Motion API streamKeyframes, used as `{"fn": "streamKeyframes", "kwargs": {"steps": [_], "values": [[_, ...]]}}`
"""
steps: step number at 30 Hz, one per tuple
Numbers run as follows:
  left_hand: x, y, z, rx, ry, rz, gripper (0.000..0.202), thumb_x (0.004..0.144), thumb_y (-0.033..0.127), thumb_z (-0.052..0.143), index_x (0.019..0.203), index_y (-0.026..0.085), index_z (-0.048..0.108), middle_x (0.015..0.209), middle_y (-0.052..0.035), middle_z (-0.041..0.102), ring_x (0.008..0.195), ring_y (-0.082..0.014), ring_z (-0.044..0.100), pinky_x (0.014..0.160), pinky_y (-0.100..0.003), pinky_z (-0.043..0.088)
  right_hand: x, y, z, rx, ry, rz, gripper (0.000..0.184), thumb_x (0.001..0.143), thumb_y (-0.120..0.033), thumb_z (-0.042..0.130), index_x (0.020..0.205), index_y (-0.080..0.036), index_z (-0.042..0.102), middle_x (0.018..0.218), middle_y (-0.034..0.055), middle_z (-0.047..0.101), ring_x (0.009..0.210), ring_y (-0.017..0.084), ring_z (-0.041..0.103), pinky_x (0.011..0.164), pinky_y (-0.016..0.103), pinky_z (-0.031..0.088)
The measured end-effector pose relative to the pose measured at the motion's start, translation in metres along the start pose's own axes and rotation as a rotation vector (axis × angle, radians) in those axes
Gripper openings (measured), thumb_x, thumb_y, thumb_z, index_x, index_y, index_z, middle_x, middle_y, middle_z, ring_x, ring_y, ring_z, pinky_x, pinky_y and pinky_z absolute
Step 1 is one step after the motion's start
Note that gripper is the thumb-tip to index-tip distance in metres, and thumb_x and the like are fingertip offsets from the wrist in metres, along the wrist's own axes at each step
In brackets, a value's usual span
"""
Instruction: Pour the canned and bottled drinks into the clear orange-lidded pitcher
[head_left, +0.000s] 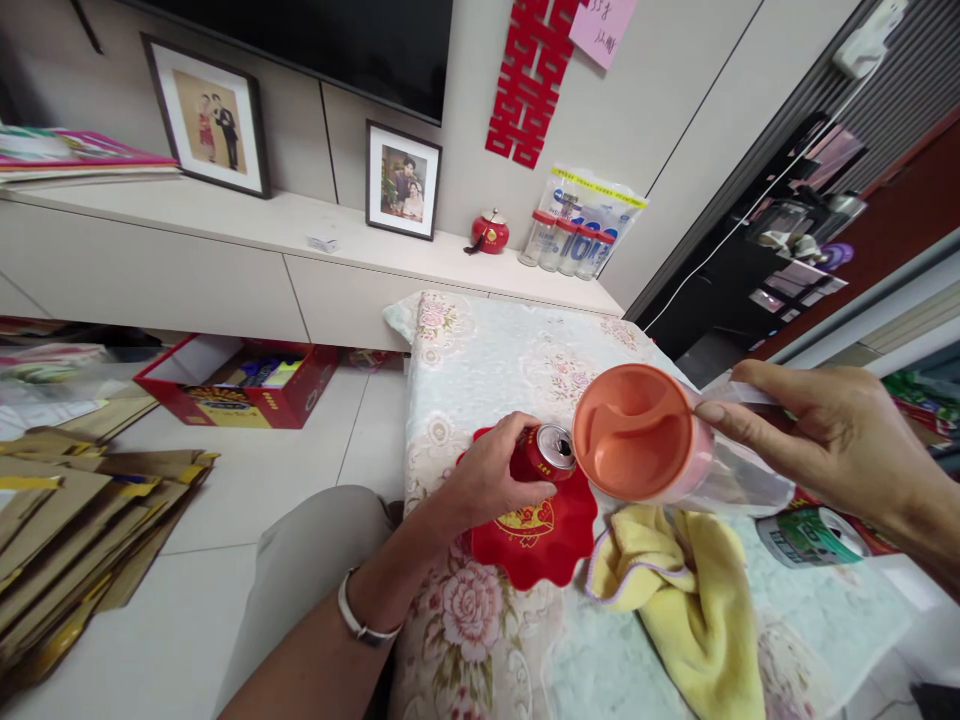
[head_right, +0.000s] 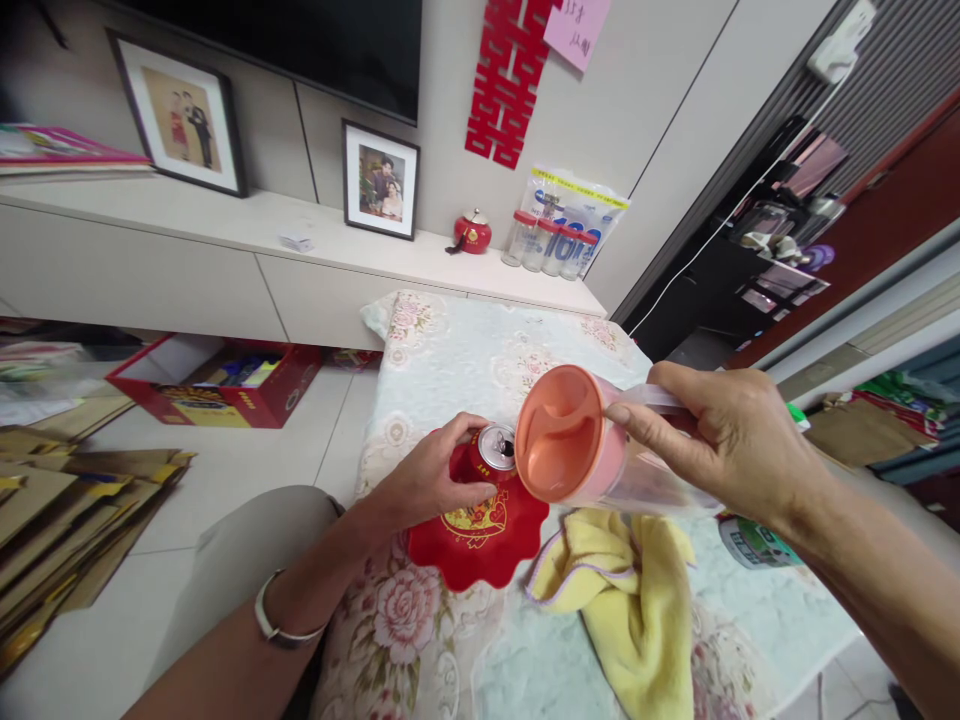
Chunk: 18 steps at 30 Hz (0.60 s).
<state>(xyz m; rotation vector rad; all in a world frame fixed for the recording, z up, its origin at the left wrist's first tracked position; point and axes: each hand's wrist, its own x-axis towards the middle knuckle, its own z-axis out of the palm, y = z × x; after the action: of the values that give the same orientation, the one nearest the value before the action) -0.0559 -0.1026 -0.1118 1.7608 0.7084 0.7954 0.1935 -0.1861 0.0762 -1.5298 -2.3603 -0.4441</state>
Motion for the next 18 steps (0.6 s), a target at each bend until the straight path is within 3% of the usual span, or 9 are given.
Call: {"fn": "streamKeyframes", "kwargs": {"steps": [18], "values": [[0.0001,-0.0015,0.0012,-0.040,-0.010,0.009,0.053,0.073,0.023,0.079,0.120,0.024,0.055,0.117,-0.0068,0.075,0.106,-0.0276,0.071,0.091,-0.040,0.056,0.0028,-0.0001,-0.0008,-0.020,0.013,-0.042,0.056,0.103,-0.061,0.053,0.066,-0.020,0.059,0.046,-0.0073,0.038,0.037,0.007,0.033,0.035,0.023,0.028]]}}
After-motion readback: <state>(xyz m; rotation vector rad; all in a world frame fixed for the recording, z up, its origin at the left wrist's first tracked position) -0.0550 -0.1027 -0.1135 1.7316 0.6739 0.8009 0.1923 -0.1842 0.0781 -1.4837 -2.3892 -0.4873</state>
